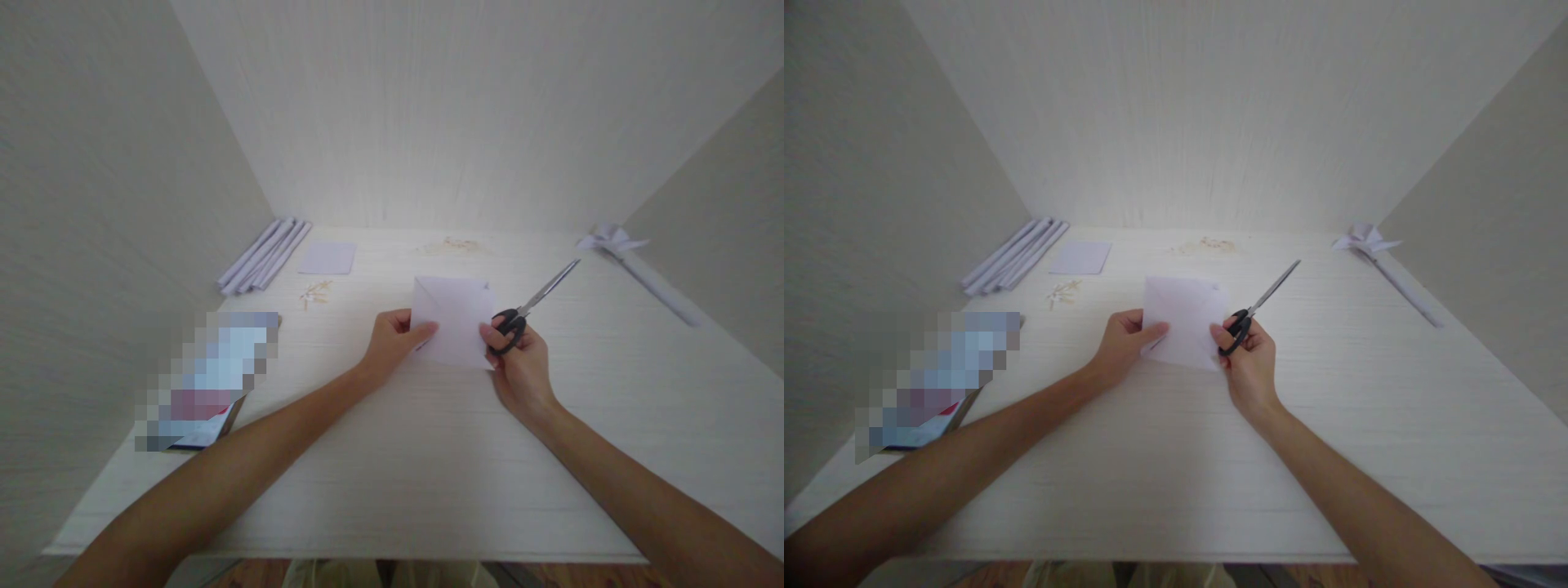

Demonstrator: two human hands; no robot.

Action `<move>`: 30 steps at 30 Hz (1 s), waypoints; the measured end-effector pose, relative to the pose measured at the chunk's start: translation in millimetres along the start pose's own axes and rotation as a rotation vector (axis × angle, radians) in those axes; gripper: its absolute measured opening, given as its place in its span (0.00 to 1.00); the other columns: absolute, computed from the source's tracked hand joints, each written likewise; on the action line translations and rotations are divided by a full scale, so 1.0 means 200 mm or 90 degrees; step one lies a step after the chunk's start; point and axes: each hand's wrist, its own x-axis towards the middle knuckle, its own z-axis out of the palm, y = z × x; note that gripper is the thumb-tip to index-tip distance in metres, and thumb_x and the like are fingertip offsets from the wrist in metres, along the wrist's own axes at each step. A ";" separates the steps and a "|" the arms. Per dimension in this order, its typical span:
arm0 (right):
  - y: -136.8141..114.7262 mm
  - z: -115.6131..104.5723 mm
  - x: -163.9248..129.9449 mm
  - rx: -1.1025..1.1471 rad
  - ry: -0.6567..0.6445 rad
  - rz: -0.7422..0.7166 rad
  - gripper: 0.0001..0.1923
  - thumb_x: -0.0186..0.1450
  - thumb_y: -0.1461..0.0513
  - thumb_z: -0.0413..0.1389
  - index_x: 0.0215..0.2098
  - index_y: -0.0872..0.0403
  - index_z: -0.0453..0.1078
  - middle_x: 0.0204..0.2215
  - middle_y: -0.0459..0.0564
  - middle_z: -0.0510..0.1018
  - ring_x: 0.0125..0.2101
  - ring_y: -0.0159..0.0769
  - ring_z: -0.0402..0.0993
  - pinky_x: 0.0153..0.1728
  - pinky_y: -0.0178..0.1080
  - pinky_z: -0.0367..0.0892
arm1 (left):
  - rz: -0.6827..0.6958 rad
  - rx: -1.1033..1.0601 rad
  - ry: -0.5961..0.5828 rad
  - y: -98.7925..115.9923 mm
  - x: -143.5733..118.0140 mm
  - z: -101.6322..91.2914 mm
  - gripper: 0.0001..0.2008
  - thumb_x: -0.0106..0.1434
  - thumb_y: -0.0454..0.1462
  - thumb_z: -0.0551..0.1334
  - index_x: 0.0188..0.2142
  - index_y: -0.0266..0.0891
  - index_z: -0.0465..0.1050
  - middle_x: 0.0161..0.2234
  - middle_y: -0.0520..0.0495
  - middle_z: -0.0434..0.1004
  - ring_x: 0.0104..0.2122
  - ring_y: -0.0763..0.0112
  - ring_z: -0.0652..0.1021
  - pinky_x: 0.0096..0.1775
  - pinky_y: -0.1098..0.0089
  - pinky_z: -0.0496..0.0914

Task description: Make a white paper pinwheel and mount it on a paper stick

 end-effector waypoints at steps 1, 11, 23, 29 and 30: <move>0.00 0.00 0.01 0.010 0.014 0.000 0.10 0.45 0.64 0.62 0.21 0.55 0.64 0.13 0.36 0.60 0.12 0.19 0.53 0.10 0.26 0.47 | -0.009 0.011 -0.023 0.00 -0.01 0.00 0.10 0.44 0.39 0.65 0.24 0.33 0.73 0.22 0.51 0.74 0.21 0.77 0.71 0.26 0.73 0.66; 0.00 -0.01 0.03 0.018 0.005 0.009 0.11 0.43 0.64 0.64 0.19 0.57 0.65 0.14 0.38 0.62 0.15 0.21 0.55 0.15 0.27 0.50 | -0.031 0.140 -0.178 0.01 -0.03 0.00 0.15 0.41 0.39 0.66 0.29 0.34 0.70 0.19 0.53 0.69 0.16 0.80 0.66 0.17 0.77 0.61; -0.01 0.01 -0.01 -0.007 -0.058 -0.004 0.11 0.52 0.59 0.59 0.24 0.55 0.61 0.23 0.43 0.74 0.11 0.19 0.56 0.09 0.26 0.47 | 0.032 -0.025 0.085 -0.02 0.02 0.02 0.11 0.45 0.40 0.64 0.22 0.35 0.65 0.20 0.54 0.66 0.17 0.80 0.66 0.16 0.78 0.60; -0.01 0.05 -0.12 -0.120 -0.133 0.080 0.14 0.49 0.58 0.61 0.24 0.55 0.60 0.22 0.42 0.74 0.10 0.20 0.57 0.08 0.26 0.51 | 0.063 0.032 0.086 0.01 0.01 0.04 0.12 0.47 0.40 0.63 0.18 0.35 0.62 0.15 0.55 0.64 0.14 0.81 0.65 0.16 0.77 0.60; -0.01 0.06 -0.13 -0.130 -0.136 0.086 0.14 0.48 0.58 0.61 0.24 0.55 0.60 0.22 0.42 0.73 0.10 0.20 0.57 0.08 0.27 0.52 | 0.065 0.050 0.077 0.02 0.01 0.04 0.12 0.47 0.40 0.62 0.17 0.35 0.62 0.15 0.55 0.63 0.14 0.81 0.64 0.16 0.78 0.60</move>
